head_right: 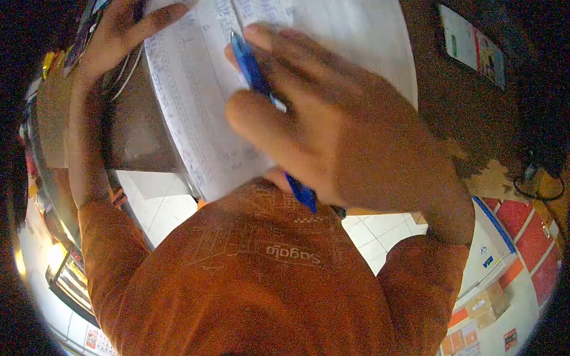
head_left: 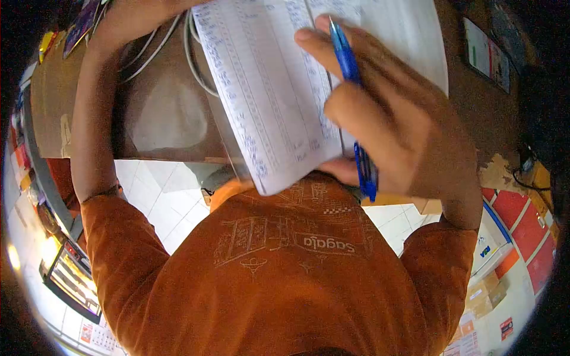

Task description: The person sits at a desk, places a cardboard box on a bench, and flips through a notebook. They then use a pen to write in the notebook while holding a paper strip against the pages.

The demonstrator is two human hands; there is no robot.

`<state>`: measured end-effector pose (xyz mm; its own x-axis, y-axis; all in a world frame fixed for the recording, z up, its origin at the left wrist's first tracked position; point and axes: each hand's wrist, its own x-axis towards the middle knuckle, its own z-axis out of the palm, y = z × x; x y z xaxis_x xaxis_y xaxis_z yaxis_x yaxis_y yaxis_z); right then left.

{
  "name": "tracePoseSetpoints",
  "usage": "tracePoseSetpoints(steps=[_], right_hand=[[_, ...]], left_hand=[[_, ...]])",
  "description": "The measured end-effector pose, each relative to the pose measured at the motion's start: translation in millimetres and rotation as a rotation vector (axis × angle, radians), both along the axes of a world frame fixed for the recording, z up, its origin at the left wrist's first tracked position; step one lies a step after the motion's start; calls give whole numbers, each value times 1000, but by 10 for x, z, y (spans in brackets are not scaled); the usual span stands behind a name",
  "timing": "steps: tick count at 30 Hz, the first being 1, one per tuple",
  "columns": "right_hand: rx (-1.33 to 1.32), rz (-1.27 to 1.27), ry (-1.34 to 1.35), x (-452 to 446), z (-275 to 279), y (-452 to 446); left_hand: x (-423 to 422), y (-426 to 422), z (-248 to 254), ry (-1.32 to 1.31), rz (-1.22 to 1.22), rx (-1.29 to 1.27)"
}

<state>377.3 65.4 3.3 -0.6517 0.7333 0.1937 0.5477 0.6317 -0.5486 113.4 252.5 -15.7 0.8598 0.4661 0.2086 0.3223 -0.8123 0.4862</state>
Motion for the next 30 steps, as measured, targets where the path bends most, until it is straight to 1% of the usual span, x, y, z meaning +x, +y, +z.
tracePoseSetpoints(steps=[2,3,6,7,9,10,12,13,15,16,18,19,21,22,24,25,27,28,30], right_hand=[[18,4,-48,56,43,64],[108,-27,35,95,-16,87],[156,169,51,208,-13,215],[57,156,69,220,16,215],[-144,133,112,198,68,215],[-62,175,21,195,120,229],[104,255,-164,205,214,253],[175,250,-77,231,143,244],[311,235,97,278,-133,242],[280,250,54,283,-225,261],[217,285,-32,242,-306,307],[220,256,-68,256,-222,264],[227,201,-140,223,126,173],[182,157,-61,218,74,166],[95,68,96,192,-108,132],[114,60,137,183,-135,121],[149,43,216,180,-161,112],[69,47,206,195,-107,114],[-87,59,188,237,54,109]], left_hand=[[-68,81,21,21,10,43],[-65,125,-57,-60,-3,26],[-47,126,21,-11,154,-59],[-16,125,50,7,209,-88],[50,134,108,94,275,-33],[81,136,132,140,308,-5],[149,140,157,138,295,-104],[184,143,165,135,286,-153],[214,111,181,157,309,-135],[222,90,197,167,322,-124],[246,-22,196,97,377,-185],[260,-54,191,61,406,-215],[198,41,174,84,337,-89],[175,78,173,94,305,-25],[187,-5,123,-39,360,-94],[186,-38,92,-105,385,-129],[127,37,40,-157,305,40],[100,69,24,-184,266,125],[129,24,67,-346,389,17]])
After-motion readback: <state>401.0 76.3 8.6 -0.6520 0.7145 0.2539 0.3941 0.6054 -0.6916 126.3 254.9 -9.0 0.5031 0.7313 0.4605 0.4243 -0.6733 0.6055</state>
